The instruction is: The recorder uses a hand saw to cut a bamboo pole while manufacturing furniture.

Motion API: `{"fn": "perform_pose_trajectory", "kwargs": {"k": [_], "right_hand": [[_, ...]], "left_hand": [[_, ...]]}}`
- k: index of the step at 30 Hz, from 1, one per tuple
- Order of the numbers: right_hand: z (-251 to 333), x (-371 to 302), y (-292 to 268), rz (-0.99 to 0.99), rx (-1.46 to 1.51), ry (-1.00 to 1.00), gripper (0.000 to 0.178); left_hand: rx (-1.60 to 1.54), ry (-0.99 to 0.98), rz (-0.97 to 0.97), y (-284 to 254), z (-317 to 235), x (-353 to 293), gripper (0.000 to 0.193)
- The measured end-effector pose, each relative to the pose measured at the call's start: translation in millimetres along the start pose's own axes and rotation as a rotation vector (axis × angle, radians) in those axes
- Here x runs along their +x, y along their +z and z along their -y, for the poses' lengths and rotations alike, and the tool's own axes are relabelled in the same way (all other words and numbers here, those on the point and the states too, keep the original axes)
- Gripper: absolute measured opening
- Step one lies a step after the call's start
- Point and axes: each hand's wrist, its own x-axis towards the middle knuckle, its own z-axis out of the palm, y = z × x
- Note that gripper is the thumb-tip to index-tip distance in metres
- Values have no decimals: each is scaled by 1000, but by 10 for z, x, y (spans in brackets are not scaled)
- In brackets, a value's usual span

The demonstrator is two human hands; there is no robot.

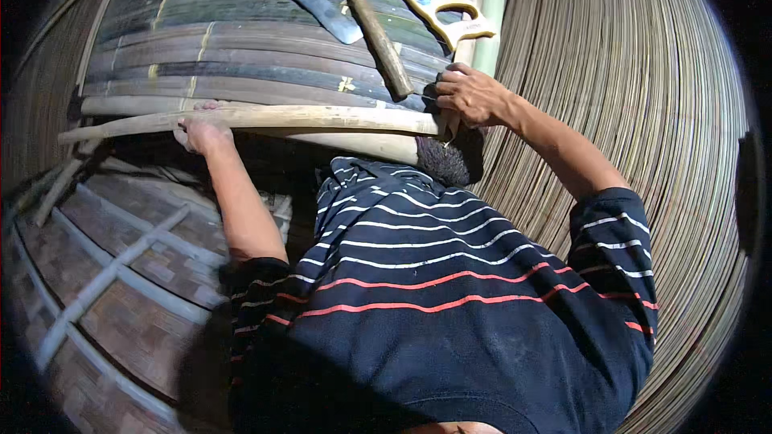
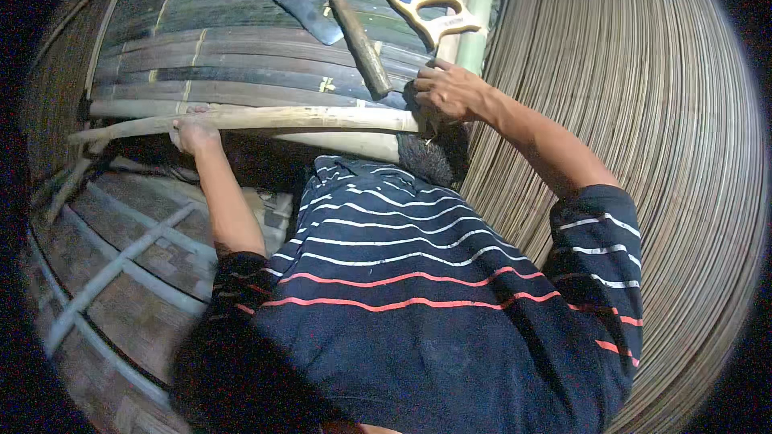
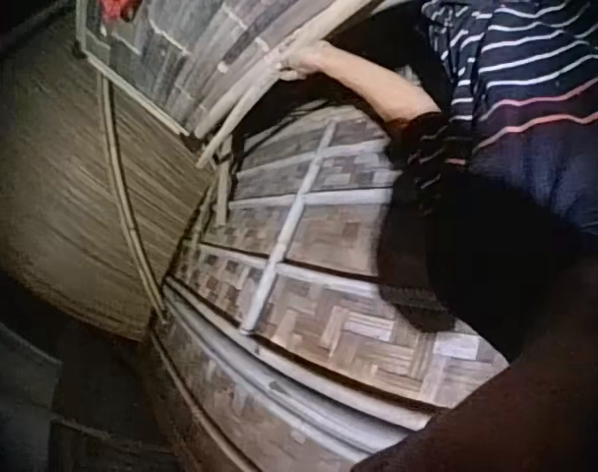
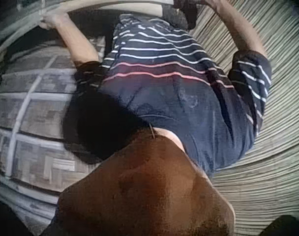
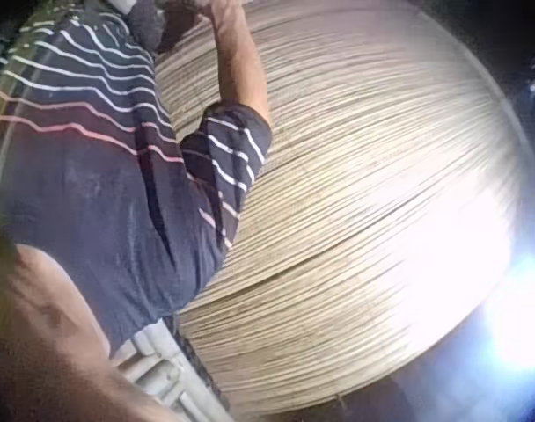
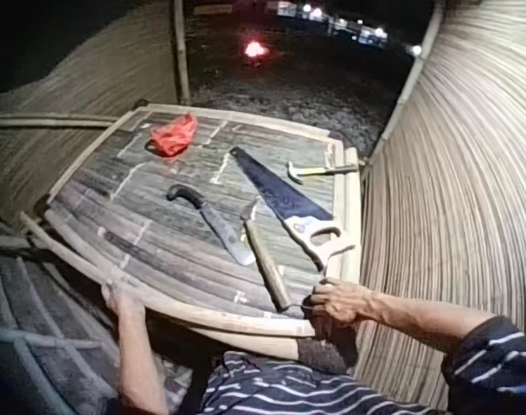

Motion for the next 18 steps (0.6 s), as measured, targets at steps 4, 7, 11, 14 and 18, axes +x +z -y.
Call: {"fn": "perform_pose_trajectory", "kwargs": {"k": [4, 7, 11, 14, 18], "right_hand": [[-62, 166, -64, 141, 113, -8, 59], [-255, 141, 268, 76, 147, -40, 73], [-330, 154, 361, -62, 210, -130, 62], [-314, 166, 250, 172, 249, -30, 80], [-344, 205, 344, 123, 331, -50, 76]], "left_hand": [[-165, -87, 126, -396, 27, 224, 26], [73, -3, 49, -171, 14, -124, 36], [-3, -97, 30, -473, 47, 168, 38], [10, -11, -49, -464, 143, 183, 32], [11, -32, -68, -647, 106, 476, 34]]}}
